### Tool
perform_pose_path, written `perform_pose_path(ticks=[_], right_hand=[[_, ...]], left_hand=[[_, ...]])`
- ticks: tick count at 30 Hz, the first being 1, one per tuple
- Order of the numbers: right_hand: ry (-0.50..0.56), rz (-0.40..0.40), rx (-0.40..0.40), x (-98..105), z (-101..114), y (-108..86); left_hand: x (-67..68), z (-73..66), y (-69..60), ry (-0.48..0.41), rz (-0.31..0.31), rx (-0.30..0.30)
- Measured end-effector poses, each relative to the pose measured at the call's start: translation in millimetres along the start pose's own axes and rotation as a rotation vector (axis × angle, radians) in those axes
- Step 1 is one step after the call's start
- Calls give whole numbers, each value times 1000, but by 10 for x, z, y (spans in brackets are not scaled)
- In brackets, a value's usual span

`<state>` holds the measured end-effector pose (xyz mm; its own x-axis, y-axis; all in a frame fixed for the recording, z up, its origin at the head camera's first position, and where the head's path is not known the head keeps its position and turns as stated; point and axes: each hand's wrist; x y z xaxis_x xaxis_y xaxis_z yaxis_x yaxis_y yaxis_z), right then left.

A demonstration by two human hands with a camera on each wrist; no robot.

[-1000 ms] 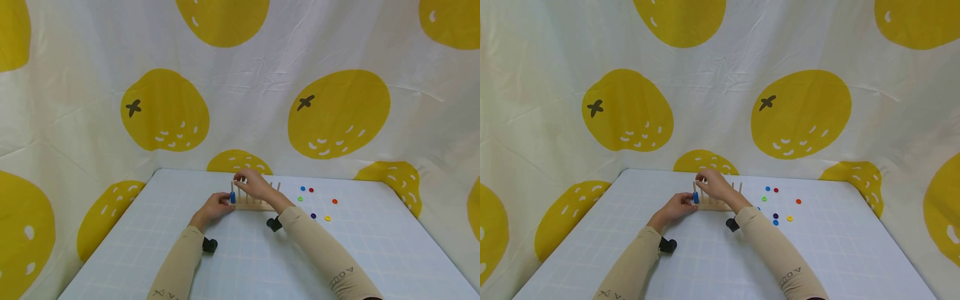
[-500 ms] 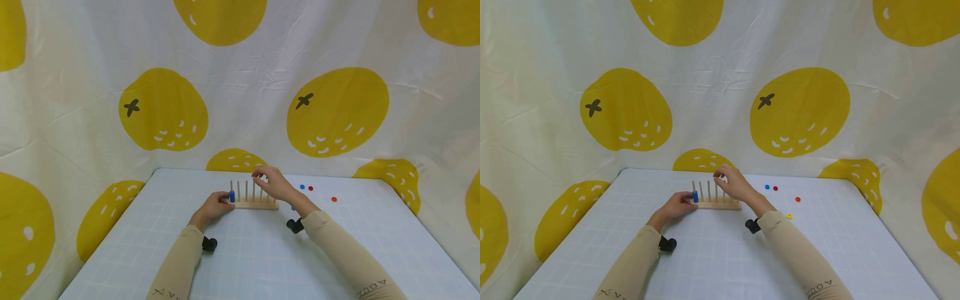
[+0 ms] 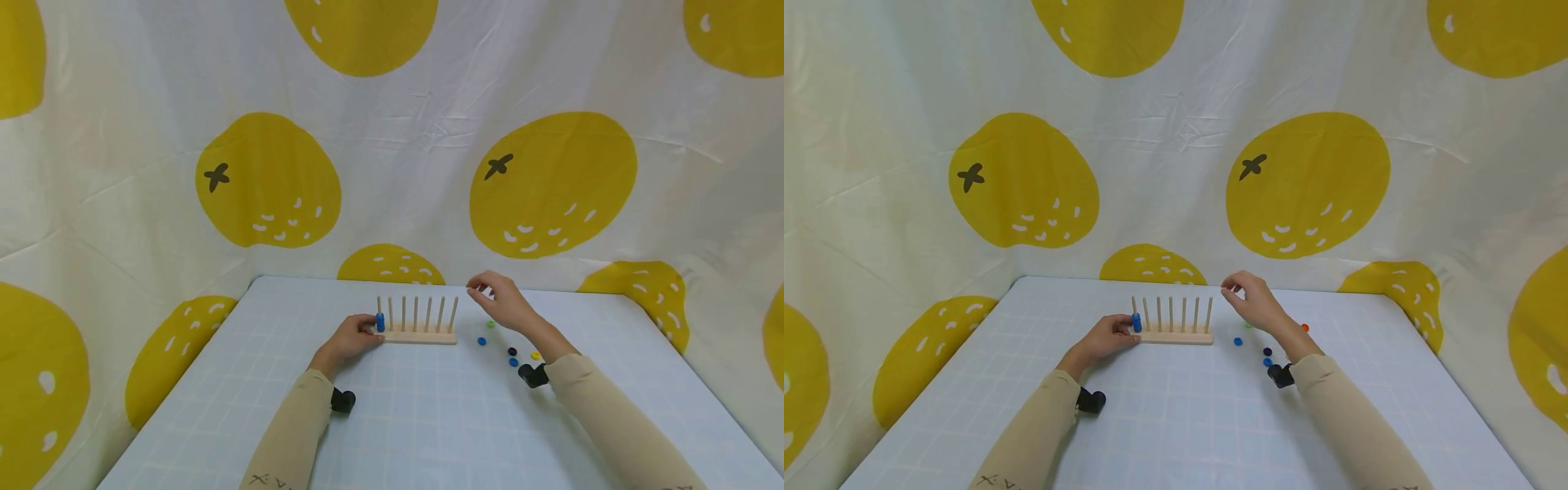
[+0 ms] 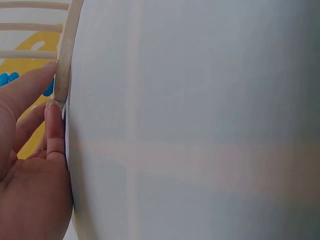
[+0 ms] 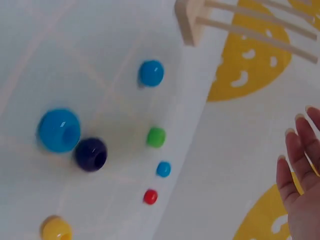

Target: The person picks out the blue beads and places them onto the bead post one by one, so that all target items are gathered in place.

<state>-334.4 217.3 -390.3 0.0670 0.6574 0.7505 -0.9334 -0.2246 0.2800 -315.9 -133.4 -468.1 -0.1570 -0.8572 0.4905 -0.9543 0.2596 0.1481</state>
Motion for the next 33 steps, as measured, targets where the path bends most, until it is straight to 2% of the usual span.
perform_pose_path(ticks=[8,13,23,33], right_hand=[[-59,14,-215,127,-514,13],[-67,50,-309,133,-713,29],[-97,133,-420,53,-878,141],[-105,191,-477,-30,-1022,166]], left_hand=[[5,23,9,20,4,-7],[1,25,10,6,8,-13],[-6,25,12,9,3,-14],[1,17,-2,24,9,-8]])
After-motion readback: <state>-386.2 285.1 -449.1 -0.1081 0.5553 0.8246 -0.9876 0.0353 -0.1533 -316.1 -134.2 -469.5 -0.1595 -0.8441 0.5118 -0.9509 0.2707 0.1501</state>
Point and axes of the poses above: each hand's wrist, its own y-axis towards the middle knuckle, its own x-axis out of the back of the hand, z = x × y, and after that the axes turned 13 degrees about -x, right-handed
